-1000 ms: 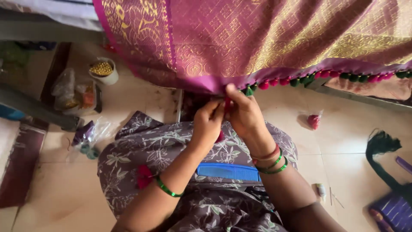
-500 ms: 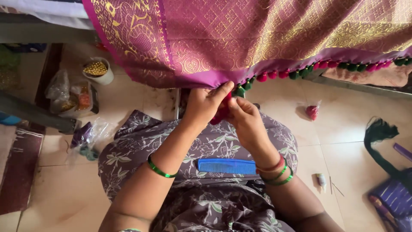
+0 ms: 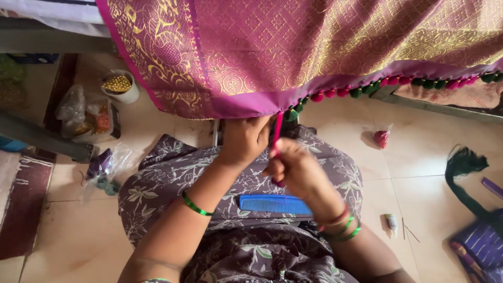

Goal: Sewing and preparing decorative tassels on the edge of a saree.

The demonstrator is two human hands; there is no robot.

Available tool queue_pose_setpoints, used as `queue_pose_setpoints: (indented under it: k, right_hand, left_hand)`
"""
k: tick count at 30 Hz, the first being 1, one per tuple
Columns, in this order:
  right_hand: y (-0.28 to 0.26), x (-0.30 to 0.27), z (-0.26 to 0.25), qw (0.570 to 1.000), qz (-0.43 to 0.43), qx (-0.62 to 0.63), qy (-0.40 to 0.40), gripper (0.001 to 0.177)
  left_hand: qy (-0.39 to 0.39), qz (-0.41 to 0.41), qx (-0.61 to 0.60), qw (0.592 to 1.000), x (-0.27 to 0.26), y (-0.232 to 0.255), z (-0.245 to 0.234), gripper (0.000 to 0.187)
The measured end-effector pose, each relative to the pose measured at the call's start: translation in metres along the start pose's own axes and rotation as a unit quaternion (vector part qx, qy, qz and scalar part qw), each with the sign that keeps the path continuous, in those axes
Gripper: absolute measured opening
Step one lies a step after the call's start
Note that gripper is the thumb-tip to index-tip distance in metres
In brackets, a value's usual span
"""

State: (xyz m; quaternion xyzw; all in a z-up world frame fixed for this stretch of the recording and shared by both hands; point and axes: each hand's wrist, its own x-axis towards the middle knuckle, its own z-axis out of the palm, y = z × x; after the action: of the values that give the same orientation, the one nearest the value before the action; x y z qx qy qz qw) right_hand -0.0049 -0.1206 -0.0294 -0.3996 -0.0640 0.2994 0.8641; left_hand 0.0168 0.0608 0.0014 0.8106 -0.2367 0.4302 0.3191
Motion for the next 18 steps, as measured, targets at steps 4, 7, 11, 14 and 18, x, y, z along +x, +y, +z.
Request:
queue_pose_setpoints:
  k: [4,7,11,14,18]
  right_hand:
    - [0.032,0.003,-0.009,1.000,0.025,-0.003,0.014,0.021]
    - [0.035,0.009,-0.026,0.995,0.027,-0.071,0.060,0.027]
    - [-0.026,0.012,0.043,0.985,0.036,-0.122,0.116,0.034]
    - [-0.044,0.032,0.039,0.999,-0.017,-0.006,0.042,0.037]
    - [-0.034,0.062,-0.001,0.988,-0.145,-0.058,0.017,0.017]
  left_hand:
    - [-0.029,-0.226,-0.189,0.955,0.000,0.021,0.015,0.019]
    - [-0.051,-0.436,-0.433,0.787,-0.006,0.024,0.022,0.019]
    - [-0.013,-0.443,-0.545,0.711,-0.018,0.010,0.039,0.020]
    - [0.007,-0.464,-0.598,0.654,-0.020,0.011,0.046,0.021]
    - [0.017,-0.422,-0.424,0.801,-0.023,0.012,0.041,0.016]
